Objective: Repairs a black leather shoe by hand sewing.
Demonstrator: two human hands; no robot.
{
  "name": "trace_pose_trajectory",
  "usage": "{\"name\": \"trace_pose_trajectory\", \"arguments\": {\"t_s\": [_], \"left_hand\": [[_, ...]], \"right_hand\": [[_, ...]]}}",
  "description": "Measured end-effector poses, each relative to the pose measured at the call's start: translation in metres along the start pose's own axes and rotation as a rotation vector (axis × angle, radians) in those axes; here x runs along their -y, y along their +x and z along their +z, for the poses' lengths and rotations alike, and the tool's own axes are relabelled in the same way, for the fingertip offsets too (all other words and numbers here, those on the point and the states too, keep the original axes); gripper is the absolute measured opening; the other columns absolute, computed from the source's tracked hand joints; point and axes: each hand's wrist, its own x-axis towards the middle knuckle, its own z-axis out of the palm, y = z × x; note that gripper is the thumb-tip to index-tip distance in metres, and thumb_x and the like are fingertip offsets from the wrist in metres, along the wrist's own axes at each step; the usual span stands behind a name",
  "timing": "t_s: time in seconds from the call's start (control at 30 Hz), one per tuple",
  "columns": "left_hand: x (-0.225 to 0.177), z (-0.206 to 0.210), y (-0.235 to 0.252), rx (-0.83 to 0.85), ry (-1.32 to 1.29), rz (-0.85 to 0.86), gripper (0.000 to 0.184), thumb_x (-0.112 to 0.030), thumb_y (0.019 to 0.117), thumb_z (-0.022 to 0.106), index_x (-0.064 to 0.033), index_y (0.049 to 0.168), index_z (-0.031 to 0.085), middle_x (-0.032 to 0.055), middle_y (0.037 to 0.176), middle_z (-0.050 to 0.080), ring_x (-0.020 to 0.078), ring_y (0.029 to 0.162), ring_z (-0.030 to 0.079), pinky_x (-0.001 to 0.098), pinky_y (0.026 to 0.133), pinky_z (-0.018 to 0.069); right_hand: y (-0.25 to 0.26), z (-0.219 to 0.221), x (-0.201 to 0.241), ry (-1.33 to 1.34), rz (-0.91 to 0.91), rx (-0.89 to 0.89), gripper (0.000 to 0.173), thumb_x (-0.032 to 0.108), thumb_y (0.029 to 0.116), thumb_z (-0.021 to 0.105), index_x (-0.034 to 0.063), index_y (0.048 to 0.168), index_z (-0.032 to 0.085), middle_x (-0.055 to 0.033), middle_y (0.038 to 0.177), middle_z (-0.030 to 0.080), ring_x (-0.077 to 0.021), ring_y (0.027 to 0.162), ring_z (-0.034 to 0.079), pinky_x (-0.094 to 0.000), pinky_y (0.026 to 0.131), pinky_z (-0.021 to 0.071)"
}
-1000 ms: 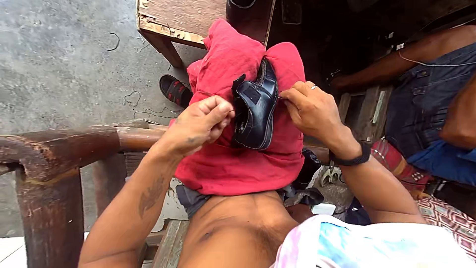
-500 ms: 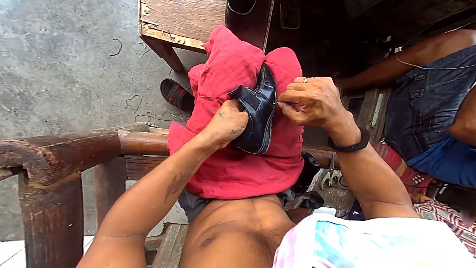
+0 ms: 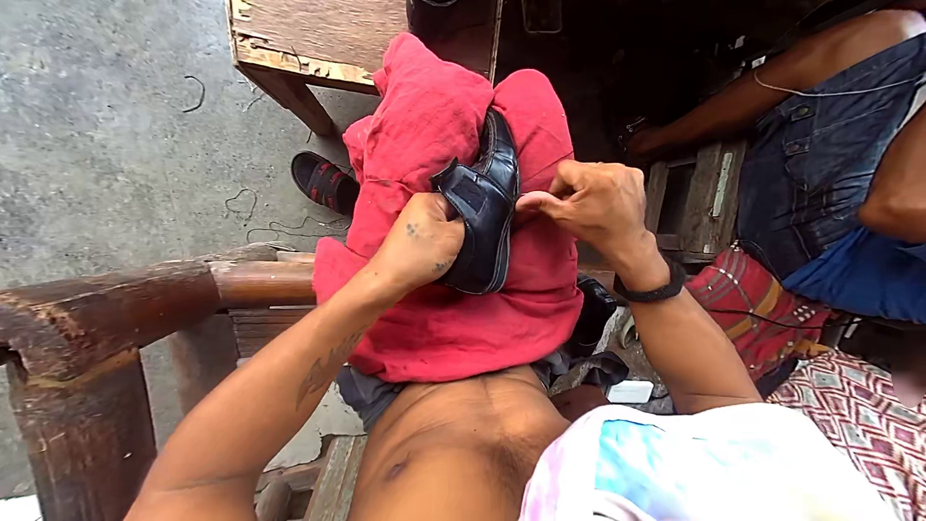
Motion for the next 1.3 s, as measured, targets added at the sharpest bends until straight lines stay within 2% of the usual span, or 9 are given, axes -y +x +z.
{"name": "trace_pose_trajectory", "arguments": {"t_s": [0.23, 0.4, 0.63, 0.8, 0.9, 0.97, 1.07, 1.17, 1.3], "left_hand": [[0.012, 0.001, -0.011, -0.093, 0.367, 0.184, 0.020, -0.017, 0.0998, 0.059, -0.0139, 0.085, 0.072, -0.0042, 0.079, 0.070, 0.0028, 0.076, 0.066, 0.0308, 0.070, 0.0544], [0.003, -0.011, -0.025, -0.052, 0.704, 0.102, 0.028, -0.020, 0.0989, 0.050, -0.0160, 0.072, 0.058, -0.0009, 0.059, 0.051, 0.0167, 0.058, 0.054, 0.0432, 0.053, 0.0392], [0.002, -0.011, -0.023, -0.037, 0.706, 0.102, 0.029, -0.018, 0.0991, 0.051, -0.0156, 0.071, 0.058, -0.0016, 0.060, 0.052, 0.0142, 0.057, 0.054, 0.0403, 0.053, 0.0398], [0.002, -0.023, -0.038, -0.037, 0.725, 0.116, 0.024, -0.017, 0.1005, 0.049, -0.0182, 0.089, 0.070, -0.0036, 0.065, 0.059, 0.0128, 0.058, 0.057, 0.0402, 0.051, 0.0433], [0.004, -0.032, -0.045, -0.021, 0.694, 0.108, 0.027, -0.018, 0.1025, 0.046, -0.0215, 0.102, 0.073, -0.0075, 0.071, 0.063, 0.0070, 0.061, 0.059, 0.0355, 0.053, 0.0465], [0.005, -0.036, -0.046, -0.023, 0.679, 0.111, 0.026, -0.018, 0.1022, 0.047, -0.0218, 0.101, 0.073, -0.0085, 0.068, 0.061, 0.0063, 0.057, 0.056, 0.0342, 0.051, 0.0442], [0.004, -0.037, -0.044, -0.022, 0.676, 0.109, 0.026, -0.018, 0.1020, 0.046, -0.0226, 0.098, 0.072, -0.0096, 0.066, 0.059, 0.0057, 0.056, 0.054, 0.0334, 0.050, 0.0428], [0.001, -0.030, -0.042, -0.023, 0.686, 0.105, 0.026, -0.017, 0.1015, 0.047, -0.0213, 0.096, 0.072, -0.0076, 0.066, 0.060, 0.0074, 0.057, 0.056, 0.0349, 0.050, 0.0436], [0.016, -0.068, -0.070, -0.032, 0.700, 0.135, 0.026, -0.020, 0.1021, 0.045, -0.0188, 0.099, 0.070, -0.0064, 0.066, 0.058, 0.0087, 0.054, 0.053, 0.0370, 0.049, 0.0432]], "right_hand": [[-0.074, -0.007, -0.059, 0.032, 0.358, 0.129, 0.068, 0.077, 0.0907, 0.054, 0.0112, 0.071, 0.055, -0.0095, 0.057, 0.047, -0.0277, 0.048, 0.047, -0.0490, 0.043, 0.0367], [-0.071, 0.006, -0.031, 0.287, 0.195, 0.256, 0.071, 0.085, 0.0734, 0.061, 0.0171, 0.057, 0.049, 0.0022, 0.049, 0.044, -0.0156, 0.045, 0.045, -0.0411, 0.044, 0.0361], [-0.040, 0.008, 0.017, 0.461, 0.015, -0.161, 0.020, 0.016, 0.0968, 0.072, 0.0097, 0.116, 0.075, -0.0066, 0.103, 0.060, -0.0120, 0.083, 0.060, -0.0265, 0.067, 0.0525], [-0.027, -0.020, 0.015, 0.530, -0.032, -0.153, 0.011, 0.008, 0.1013, 0.061, 0.0039, 0.102, 0.072, -0.0083, 0.118, 0.061, -0.0116, 0.102, 0.062, -0.0256, 0.084, 0.0547], [-0.044, -0.030, -0.001, 0.892, -0.006, 0.118, 0.011, 0.008, 0.1026, 0.056, 0.0063, 0.097, 0.065, -0.0040, 0.091, 0.068, -0.0065, 0.058, 0.055, -0.0197, 0.048, 0.0470], [-0.046, -0.035, -0.002, 0.713, 0.059, 0.355, 0.026, 0.023, 0.1040, 0.058, 0.0109, 0.085, 0.071, 0.0004, 0.068, 0.065, -0.0101, 0.048, 0.053, -0.0277, 0.043, 0.0434], [-0.038, -0.030, 0.008, 0.203, 0.249, 0.120, 0.052, 0.051, 0.1049, 0.052, 0.0134, 0.071, 0.061, -0.0055, 0.057, 0.053, -0.0208, 0.045, 0.049, -0.0435, 0.041, 0.0386], [-0.012, -0.018, 0.029, 0.200, 0.149, 0.018, 0.029, 0.033, 0.1020, 0.065, 0.0153, 0.124, 0.073, -0.0083, 0.083, 0.067, -0.0231, 0.068, 0.063, -0.0458, 0.060, 0.0512], [-0.029, -0.031, -0.023, 0.505, -0.030, 0.093, 0.013, 0.009, 0.1000, 0.063, 0.0076, 0.106, 0.074, -0.0050, 0.121, 0.063, -0.0120, 0.109, 0.063, -0.0304, 0.094, 0.0563]]}}
